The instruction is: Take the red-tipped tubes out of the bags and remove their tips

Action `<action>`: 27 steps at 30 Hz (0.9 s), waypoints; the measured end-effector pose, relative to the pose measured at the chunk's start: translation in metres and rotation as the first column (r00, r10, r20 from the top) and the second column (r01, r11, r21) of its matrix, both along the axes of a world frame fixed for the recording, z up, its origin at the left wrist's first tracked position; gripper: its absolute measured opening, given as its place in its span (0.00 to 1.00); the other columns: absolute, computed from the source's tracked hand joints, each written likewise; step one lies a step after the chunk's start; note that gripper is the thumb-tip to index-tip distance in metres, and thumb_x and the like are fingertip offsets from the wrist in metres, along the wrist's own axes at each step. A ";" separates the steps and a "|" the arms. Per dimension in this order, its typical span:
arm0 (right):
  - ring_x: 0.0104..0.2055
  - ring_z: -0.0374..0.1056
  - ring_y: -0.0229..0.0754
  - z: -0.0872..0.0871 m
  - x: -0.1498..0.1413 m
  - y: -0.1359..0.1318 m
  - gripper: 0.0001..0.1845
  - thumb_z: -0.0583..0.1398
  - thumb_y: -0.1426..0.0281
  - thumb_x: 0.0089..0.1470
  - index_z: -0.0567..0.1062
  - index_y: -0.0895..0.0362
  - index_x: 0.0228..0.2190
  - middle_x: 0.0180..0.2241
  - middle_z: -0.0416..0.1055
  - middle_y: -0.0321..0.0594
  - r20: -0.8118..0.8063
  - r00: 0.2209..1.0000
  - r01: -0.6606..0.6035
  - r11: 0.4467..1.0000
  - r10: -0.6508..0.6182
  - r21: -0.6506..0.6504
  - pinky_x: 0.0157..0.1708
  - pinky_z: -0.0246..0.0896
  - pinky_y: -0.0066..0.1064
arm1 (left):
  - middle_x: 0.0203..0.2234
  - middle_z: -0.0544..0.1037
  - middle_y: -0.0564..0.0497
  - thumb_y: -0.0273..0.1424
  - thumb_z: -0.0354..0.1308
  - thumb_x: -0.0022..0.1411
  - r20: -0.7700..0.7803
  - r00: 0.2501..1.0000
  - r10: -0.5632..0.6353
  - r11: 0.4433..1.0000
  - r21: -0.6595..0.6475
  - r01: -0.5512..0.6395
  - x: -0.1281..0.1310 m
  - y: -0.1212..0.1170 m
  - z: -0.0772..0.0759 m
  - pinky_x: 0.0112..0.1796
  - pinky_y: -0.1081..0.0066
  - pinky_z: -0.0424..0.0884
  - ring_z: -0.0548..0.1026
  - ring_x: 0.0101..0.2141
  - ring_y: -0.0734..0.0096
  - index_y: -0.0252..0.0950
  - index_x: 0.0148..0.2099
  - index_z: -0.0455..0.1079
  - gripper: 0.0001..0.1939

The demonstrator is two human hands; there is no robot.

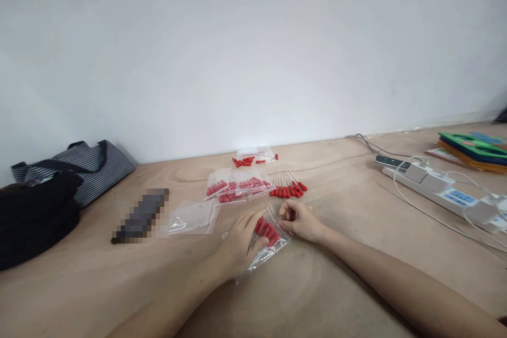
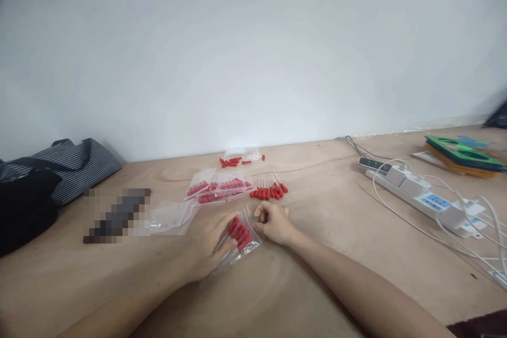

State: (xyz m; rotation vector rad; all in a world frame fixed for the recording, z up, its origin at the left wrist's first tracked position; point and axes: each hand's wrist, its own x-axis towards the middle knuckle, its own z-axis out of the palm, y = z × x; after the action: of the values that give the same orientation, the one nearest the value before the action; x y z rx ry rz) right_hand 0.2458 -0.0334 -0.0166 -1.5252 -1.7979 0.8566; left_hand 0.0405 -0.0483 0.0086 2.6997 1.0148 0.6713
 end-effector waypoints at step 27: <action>0.25 0.55 0.34 0.011 0.001 -0.009 0.10 0.59 0.66 0.46 0.77 0.57 0.30 0.18 0.60 0.33 0.068 0.959 -0.285 0.933 0.277 0.219 0.25 0.53 0.24 | 0.39 0.74 0.46 0.33 0.56 0.55 0.053 0.992 -0.118 0.993 0.001 0.118 -0.026 0.013 -0.010 0.41 0.61 0.68 0.71 0.40 0.65 0.38 0.45 0.69 0.14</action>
State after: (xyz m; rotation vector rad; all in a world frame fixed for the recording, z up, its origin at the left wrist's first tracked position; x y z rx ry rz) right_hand 0.2465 -0.0429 -0.0058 -1.1631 -2.0956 0.7268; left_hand 0.0143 -0.0353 -0.0010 2.6999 0.8351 0.7150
